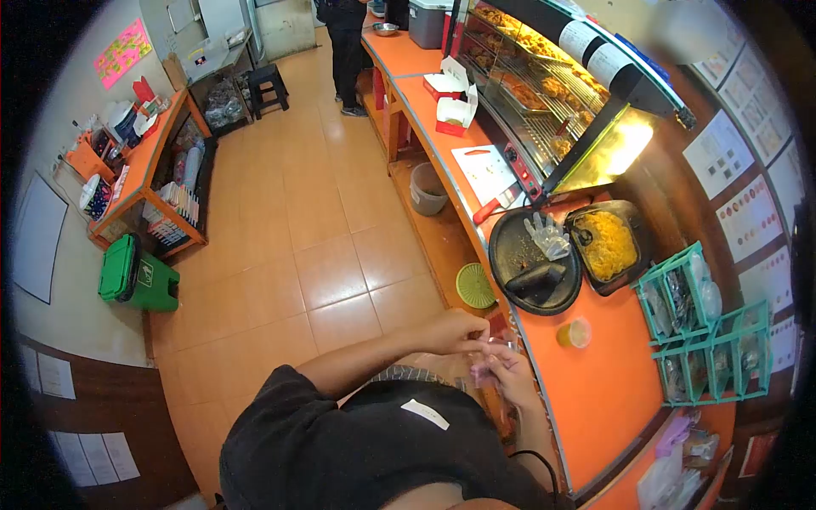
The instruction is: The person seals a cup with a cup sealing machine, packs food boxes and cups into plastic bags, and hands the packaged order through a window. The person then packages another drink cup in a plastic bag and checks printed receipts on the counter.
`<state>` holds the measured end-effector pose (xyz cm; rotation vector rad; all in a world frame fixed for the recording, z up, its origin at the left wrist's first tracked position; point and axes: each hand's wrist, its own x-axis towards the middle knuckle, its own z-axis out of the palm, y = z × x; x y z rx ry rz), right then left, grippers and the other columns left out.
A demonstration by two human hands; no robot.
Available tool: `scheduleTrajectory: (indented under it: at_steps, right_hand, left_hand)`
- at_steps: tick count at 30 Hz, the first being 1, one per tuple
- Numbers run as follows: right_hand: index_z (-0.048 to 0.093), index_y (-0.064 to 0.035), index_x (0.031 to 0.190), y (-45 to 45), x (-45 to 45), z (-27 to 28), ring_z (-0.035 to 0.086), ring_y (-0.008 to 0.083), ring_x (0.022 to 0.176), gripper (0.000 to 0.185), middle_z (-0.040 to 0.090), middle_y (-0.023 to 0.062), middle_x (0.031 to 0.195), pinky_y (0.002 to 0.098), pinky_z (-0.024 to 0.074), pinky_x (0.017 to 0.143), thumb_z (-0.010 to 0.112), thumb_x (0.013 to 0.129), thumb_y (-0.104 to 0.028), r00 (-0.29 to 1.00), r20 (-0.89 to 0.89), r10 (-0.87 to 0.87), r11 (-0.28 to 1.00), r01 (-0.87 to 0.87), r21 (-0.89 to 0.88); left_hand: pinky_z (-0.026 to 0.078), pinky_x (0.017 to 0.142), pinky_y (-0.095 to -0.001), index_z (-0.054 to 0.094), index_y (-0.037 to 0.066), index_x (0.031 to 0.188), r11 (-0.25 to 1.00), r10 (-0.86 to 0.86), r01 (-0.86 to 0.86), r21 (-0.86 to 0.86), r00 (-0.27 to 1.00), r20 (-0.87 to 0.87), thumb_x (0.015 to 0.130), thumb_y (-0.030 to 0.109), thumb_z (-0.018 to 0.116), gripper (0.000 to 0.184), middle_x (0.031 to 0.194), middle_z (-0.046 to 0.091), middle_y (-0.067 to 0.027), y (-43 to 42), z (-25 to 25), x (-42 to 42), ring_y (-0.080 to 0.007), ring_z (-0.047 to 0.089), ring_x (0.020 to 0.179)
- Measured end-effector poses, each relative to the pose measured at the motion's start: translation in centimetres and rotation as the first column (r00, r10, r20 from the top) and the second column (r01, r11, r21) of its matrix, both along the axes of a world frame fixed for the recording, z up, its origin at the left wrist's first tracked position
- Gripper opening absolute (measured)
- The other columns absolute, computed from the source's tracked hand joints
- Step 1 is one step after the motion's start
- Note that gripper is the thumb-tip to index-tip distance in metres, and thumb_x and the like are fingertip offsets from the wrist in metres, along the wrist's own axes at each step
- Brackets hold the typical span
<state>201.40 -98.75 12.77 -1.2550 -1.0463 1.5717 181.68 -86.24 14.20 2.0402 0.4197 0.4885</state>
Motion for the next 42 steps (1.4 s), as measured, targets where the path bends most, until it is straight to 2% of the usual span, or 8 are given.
scheduleTrajectory:
  at_steps: [5, 9, 13, 17, 23, 34, 40, 42]
  right_hand:
    - [0.061, 0.0022, 0.116, 0.8, 0.1, 0.4, 0.064, 0.0126, 0.091, 0.023, 0.068, 0.0062, 0.099, 0.0276, 0.0518, 0.082, 0.058, 0.097, -0.011, 0.985, 0.159, -0.073, 0.997, 0.077, -0.019]
    - [0.063, -0.0002, 0.114, 1.6, -2.3, 1.9, 0.063, 0.0121, 0.088, 0.024, 0.068, 0.0045, 0.097, 0.0260, 0.0502, 0.080, 0.062, 0.095, -0.014, 0.903, -0.334, -0.271, 0.963, 0.257, -0.087]
    - [0.064, -0.0009, 0.109, 1.5, -1.3, 2.9, 0.063, 0.0115, 0.088, 0.021, 0.066, 0.0029, 0.097, 0.0271, 0.0506, 0.082, 0.061, 0.097, -0.017, 0.960, -0.210, -0.185, 0.983, 0.184, -0.025]
    - [0.065, 0.0000, 0.106, 1.3, -0.4, 4.6, 0.063, 0.0110, 0.088, 0.022, 0.066, 0.0032, 0.097, 0.0272, 0.0509, 0.082, 0.057, 0.099, -0.019, 0.997, -0.070, -0.011, 1.000, 0.013, 0.026]
    - [0.068, 0.0011, 0.108, 0.4, 0.5, 5.6, 0.064, 0.0108, 0.086, 0.024, 0.069, 0.0041, 0.095, 0.0284, 0.0513, 0.081, 0.059, 0.097, -0.019, 0.997, 0.071, -0.026, 0.999, 0.024, 0.021]
    - [0.068, 0.0041, 0.104, -0.8, 2.1, 5.3, 0.065, 0.0127, 0.087, 0.019, 0.071, 0.0080, 0.092, 0.0275, 0.0524, 0.079, 0.063, 0.092, -0.010, 0.943, 0.333, 0.006, 0.999, -0.024, 0.047]
    - [0.068, 0.0020, 0.098, -2.4, 3.6, 3.4, 0.064, 0.0116, 0.080, 0.012, 0.069, 0.0075, 0.089, 0.0273, 0.0521, 0.075, 0.064, 0.091, -0.007, 0.993, 0.011, -0.115, 0.990, 0.115, -0.077]
    - [0.069, 0.0015, 0.093, -3.5, 4.6, 1.9, 0.064, 0.0114, 0.079, 0.010, 0.070, 0.0081, 0.090, 0.0271, 0.0530, 0.073, 0.066, 0.090, -0.007, 0.977, -0.112, -0.184, 0.983, 0.180, -0.044]
  left_hand:
    - [0.047, 0.060, -0.0391, 0.059, 0.008, 0.090, 0.992, 0.104, -0.109, 0.067, 0.991, 0.083, 0.091, 0.022, 0.063, 0.014, 0.072, 0.060, -0.0133, 0.2, 0.5, -0.2, -0.0296, 0.061, 0.065]
    - [0.048, 0.060, -0.0349, 0.058, 0.005, 0.095, 0.978, 0.208, -0.205, -0.037, 0.966, 0.156, 0.095, 0.019, 0.060, 0.014, 0.075, 0.062, -0.0121, -0.8, 0.6, 0.9, -0.0238, 0.063, 0.067]
    - [0.046, 0.059, -0.0273, 0.061, 0.002, 0.092, 0.826, 0.166, -0.037, -0.562, 0.969, 0.180, 0.096, 0.016, 0.060, 0.014, 0.076, 0.062, -0.0017, -1.1, 0.6, 1.0, -0.0092, 0.058, 0.071]
    - [0.046, 0.063, -0.0236, 0.063, -0.001, 0.091, 0.848, 0.062, -0.067, -0.525, 0.998, -0.028, 0.096, 0.013, 0.060, 0.015, 0.082, 0.063, 0.0002, -0.4, 4.6, 0.2, -0.0050, 0.057, 0.074]
    - [0.048, 0.070, -0.0240, 0.061, 0.000, 0.102, 0.799, 0.006, 0.059, -0.599, 0.994, 0.106, 0.092, 0.003, 0.062, 0.011, 0.090, 0.069, -0.0053, -0.5, 4.9, -0.1, -0.0099, 0.063, 0.080]
    - [0.049, 0.072, -0.0312, 0.049, 0.006, 0.111, 0.947, -0.108, 0.030, -0.321, 0.968, -0.228, 0.086, 0.004, 0.069, 0.032, 0.083, 0.070, -0.0112, -0.3, 7.7, 1.0, -0.0184, 0.067, 0.081]
    - [0.047, 0.069, -0.0357, 0.050, 0.004, 0.109, 0.793, 0.445, -0.529, 0.303, 0.842, 0.306, 0.081, 0.019, 0.077, 0.042, 0.089, 0.067, -0.0142, -4.7, 7.4, 5.6, -0.0256, 0.064, 0.082]
    - [0.047, 0.068, -0.0368, 0.054, 0.003, 0.106, 0.836, 0.444, -0.497, 0.233, 0.862, 0.245, 0.081, 0.022, 0.077, 0.039, 0.089, 0.066, -0.0146, -5.2, 8.1, 6.0, -0.0274, 0.063, 0.082]
